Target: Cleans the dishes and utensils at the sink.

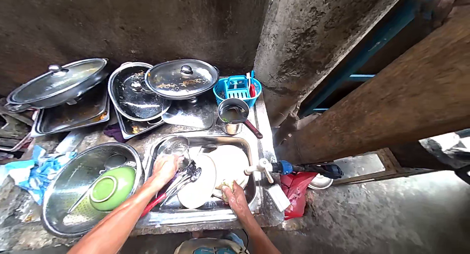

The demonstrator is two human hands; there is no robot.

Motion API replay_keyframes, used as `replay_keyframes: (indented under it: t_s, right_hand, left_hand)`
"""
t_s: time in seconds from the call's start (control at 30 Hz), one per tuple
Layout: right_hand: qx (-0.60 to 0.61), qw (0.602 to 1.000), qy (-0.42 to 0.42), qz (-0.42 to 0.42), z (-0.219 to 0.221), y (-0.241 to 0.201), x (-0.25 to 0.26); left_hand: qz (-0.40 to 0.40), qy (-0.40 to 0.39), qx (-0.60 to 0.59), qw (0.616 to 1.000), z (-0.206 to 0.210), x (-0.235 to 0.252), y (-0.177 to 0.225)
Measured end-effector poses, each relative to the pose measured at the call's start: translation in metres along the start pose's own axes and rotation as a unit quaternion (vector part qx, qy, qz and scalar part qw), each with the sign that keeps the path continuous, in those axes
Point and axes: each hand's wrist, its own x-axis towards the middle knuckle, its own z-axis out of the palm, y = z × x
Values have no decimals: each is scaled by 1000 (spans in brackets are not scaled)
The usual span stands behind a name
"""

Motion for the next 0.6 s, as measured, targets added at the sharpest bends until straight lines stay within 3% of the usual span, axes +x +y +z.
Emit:
replay_keyframes:
  t_s: [0.13, 0.2, 0.37, 0.47, 0.6]
  right_hand:
    - [20, 1000, 16, 0, -6, 2, -4]
    - [19, 1000, 17, -2, -8, 1, -4]
    - [21, 999, 38, -19, -13, -9, -6]
    - [46, 996, 73, 5, -14, -14, -8]
    - [32, 995, 93, -19, -11, -21, -5]
  left_hand:
    - [15, 42, -161, 986, -24, 3, -12]
    - [-21, 61, -266, 962, -26, 6, -12]
    - [-127, 115, -573, 801, -5, 10, -4]
    - [-133, 132, -637, 748, 1, 8, 3]
    - [-124, 181, -652, 726, 5, 1, 14]
